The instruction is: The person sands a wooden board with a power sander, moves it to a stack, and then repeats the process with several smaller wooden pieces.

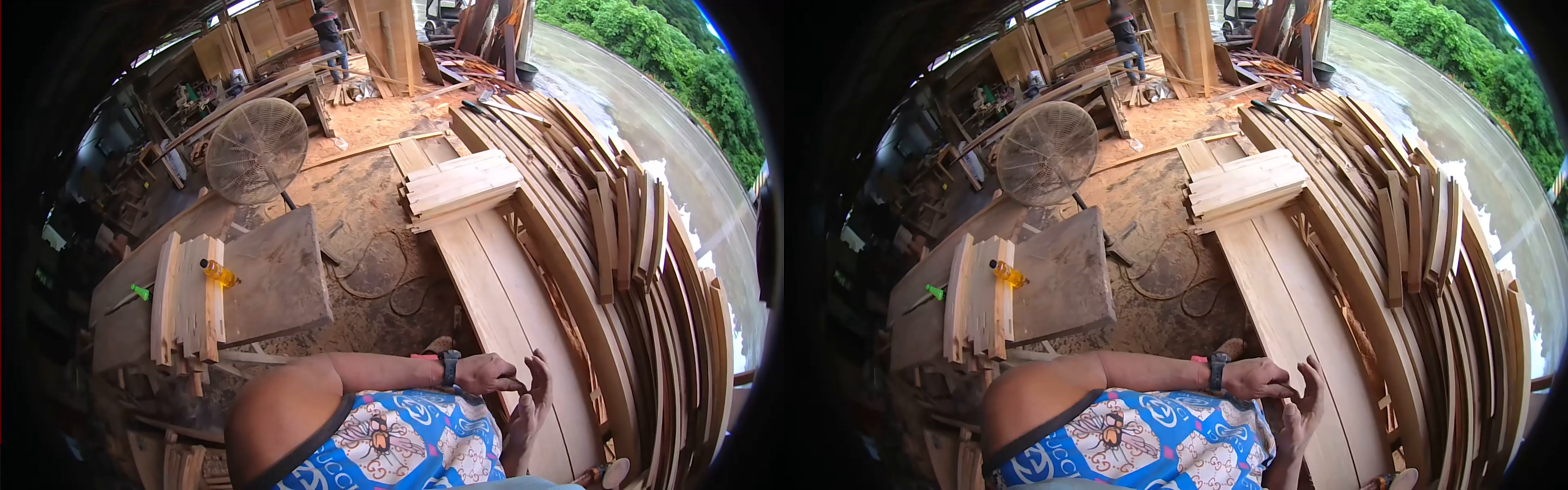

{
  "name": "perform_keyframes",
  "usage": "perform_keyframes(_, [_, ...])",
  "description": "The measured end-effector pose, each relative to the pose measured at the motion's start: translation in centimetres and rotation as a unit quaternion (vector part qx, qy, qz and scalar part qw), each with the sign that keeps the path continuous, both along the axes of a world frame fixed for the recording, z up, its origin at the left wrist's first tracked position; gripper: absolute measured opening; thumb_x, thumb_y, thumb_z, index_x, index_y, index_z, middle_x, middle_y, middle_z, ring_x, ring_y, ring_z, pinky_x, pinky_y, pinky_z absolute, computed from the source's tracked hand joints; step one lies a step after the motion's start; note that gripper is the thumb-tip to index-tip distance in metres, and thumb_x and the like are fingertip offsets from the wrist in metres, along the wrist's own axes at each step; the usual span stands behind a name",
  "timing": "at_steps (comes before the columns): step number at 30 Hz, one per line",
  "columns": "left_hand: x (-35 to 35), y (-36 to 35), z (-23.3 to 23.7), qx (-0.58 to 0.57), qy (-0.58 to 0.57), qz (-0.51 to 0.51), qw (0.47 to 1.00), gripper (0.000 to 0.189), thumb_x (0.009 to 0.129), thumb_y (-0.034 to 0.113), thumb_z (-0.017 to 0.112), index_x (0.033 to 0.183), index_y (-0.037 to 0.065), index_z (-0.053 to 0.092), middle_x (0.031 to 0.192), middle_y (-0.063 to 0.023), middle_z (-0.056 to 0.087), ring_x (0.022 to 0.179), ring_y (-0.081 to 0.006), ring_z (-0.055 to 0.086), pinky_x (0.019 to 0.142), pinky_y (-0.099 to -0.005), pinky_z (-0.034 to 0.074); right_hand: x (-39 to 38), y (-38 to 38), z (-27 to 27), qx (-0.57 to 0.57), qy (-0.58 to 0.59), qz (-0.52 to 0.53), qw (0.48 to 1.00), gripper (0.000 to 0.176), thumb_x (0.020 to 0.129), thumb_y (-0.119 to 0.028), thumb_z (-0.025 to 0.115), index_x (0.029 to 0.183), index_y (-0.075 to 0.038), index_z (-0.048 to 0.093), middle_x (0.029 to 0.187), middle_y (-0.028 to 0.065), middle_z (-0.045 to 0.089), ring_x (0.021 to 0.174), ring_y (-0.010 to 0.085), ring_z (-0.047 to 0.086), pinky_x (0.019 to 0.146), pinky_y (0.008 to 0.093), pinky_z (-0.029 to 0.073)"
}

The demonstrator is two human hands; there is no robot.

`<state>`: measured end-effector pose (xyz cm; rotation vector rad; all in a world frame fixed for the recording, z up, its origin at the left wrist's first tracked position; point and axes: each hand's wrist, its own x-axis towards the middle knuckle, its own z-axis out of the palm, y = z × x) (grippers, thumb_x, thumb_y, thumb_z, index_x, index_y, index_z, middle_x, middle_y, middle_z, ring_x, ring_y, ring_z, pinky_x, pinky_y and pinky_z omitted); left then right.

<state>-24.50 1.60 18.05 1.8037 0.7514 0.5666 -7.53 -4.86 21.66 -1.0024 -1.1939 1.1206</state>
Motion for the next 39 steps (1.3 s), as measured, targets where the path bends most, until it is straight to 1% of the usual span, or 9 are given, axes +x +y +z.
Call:
perform_keyframes(10, [1.4, -2.9, -1.2, 0.062, 0.139, -0.067, 0.986, 0.042, 0.105, 0.041, 0.060, 0.101, 0.002, 0.073, 0.087, -0.0235, 0.071, 0.086, -0.0445, 0.069, 0.076, -0.0536, 0.052, 0.6, -3.9, 0.5, -0.036, 0.022, -0.007, 0.999, 0.077, 0.089, -0.058, 0.070, 0.132, 0.006, 0.062, 0.148, 0.0226, 0.055, 0.134, 0.0323, 0.056, 0.110, 0.0446, 0.046])
perform_keyframes(15, [1.1, -5.2, -1.7, 0.025, -0.029, -0.109, 0.993, 0.037, 0.107, 0.036, 0.057, 0.114, 0.004, 0.073, 0.090, -0.0210, 0.072, 0.088, -0.0426, 0.069, 0.077, -0.0516, 0.052, 1.6, -5.9, -0.9, -0.093, 0.099, -0.012, 0.991, 0.077, 0.092, -0.057, 0.071, 0.132, 0.008, 0.062, 0.142, 0.0246, 0.059, 0.127, 0.0351, 0.062, 0.103, 0.0432, 0.053])
perform_keyframes(20, [1.1, -7.0, -1.0, -0.011, -0.063, -0.209, 0.976, 0.033, 0.109, 0.030, 0.053, 0.117, 0.004, 0.071, 0.089, -0.0199, 0.069, 0.084, -0.0405, 0.065, 0.076, -0.0477, 0.052, 4.4, -7.0, -2.1, -0.204, 0.402, 0.120, 0.885, 0.064, 0.105, -0.053, 0.054, 0.131, 0.005, 0.060, 0.135, 0.0292, 0.062, 0.117, 0.0425, 0.067, 0.083, 0.0455, 0.067])
perform_keyframes(21, [1.2, -7.3, -1.1, -0.020, -0.071, -0.221, 0.973, 0.033, 0.110, 0.030, 0.052, 0.114, 0.003, 0.070, 0.090, -0.0198, 0.068, 0.085, -0.0402, 0.065, 0.075, -0.0473, 0.051, 5.5, -7.1, -4.0, -0.208, 0.453, 0.163, 0.851, 0.066, 0.106, -0.055, 0.050, 0.136, 0.003, 0.060, 0.140, 0.0315, 0.059, 0.121, 0.0468, 0.064, 0.096, 0.0644, 0.059])
perform_keyframes(27, [1.7, -8.2, 1.6, -0.090, -0.097, -0.254, 0.958, 0.035, 0.110, 0.032, 0.052, 0.102, 0.002, 0.067, 0.085, -0.0168, 0.066, 0.079, -0.0343, 0.064, 0.073, -0.0423, 0.050, 6.2, -8.4, -5.3, -0.195, 0.555, 0.207, 0.782, 0.065, 0.107, -0.054, 0.051, 0.134, 0.005, 0.059, 0.135, 0.0312, 0.060, 0.120, 0.0470, 0.064, 0.093, 0.0616, 0.061])
perform_keyframes(32, [2.5, -8.0, 2.0, -0.237, 0.006, -0.193, 0.952, 0.040, 0.107, 0.040, 0.060, 0.099, 0.001, 0.067, 0.087, -0.0160, 0.069, 0.081, -0.0287, 0.069, 0.072, -0.0405, 0.051, 6.2, -9.3, -4.0, -0.108, 0.489, 0.152, 0.852, 0.063, 0.106, -0.051, 0.054, 0.136, 0.004, 0.058, 0.135, 0.0293, 0.060, 0.118, 0.0444, 0.065, 0.089, 0.0554, 0.063])
perform_keyframes(34, [2.6, -8.1, 1.1, -0.158, -0.034, -0.156, 0.974, 0.043, 0.102, 0.044, 0.066, 0.100, 0.001, 0.068, 0.089, -0.0171, 0.071, 0.083, -0.0314, 0.071, 0.072, -0.0421, 0.053, 6.1, -9.4, -4.2, -0.106, 0.370, 0.024, 0.922, 0.062, 0.104, -0.050, 0.058, 0.137, 0.003, 0.056, 0.136, 0.0284, 0.060, 0.113, 0.0376, 0.069, 0.088, 0.0504, 0.064])
perform_keyframes(36, [2.3, -8.1, 0.5, 0.076, 0.036, -0.019, 0.996, 0.047, 0.097, 0.048, 0.071, 0.101, 0.001, 0.068, 0.088, -0.0186, 0.071, 0.082, -0.0361, 0.071, 0.073, -0.0451, 0.054, 6.1, -9.6, -4.3, -0.126, 0.310, -0.020, 0.942, 0.065, 0.102, -0.050, 0.063, 0.138, 0.004, 0.054, 0.138, 0.0269, 0.059, 0.106, 0.0312, 0.072, 0.088, 0.0434, 0.063])
perform_keyframes(39, [2.5, -7.3, 0.5, 0.101, 0.063, -0.024, 0.993, 0.049, 0.093, 0.050, 0.074, 0.103, 0.002, 0.070, 0.086, -0.0189, 0.071, 0.082, -0.0406, 0.071, 0.073, -0.0491, 0.054, 5.2, -9.7, -3.3, -0.108, 0.183, -0.015, 0.977, 0.074, 0.100, -0.049, 0.067, 0.142, 0.009, 0.051, 0.149, 0.0254, 0.053, 0.108, 0.0297, 0.073, 0.090, 0.0368, 0.059])
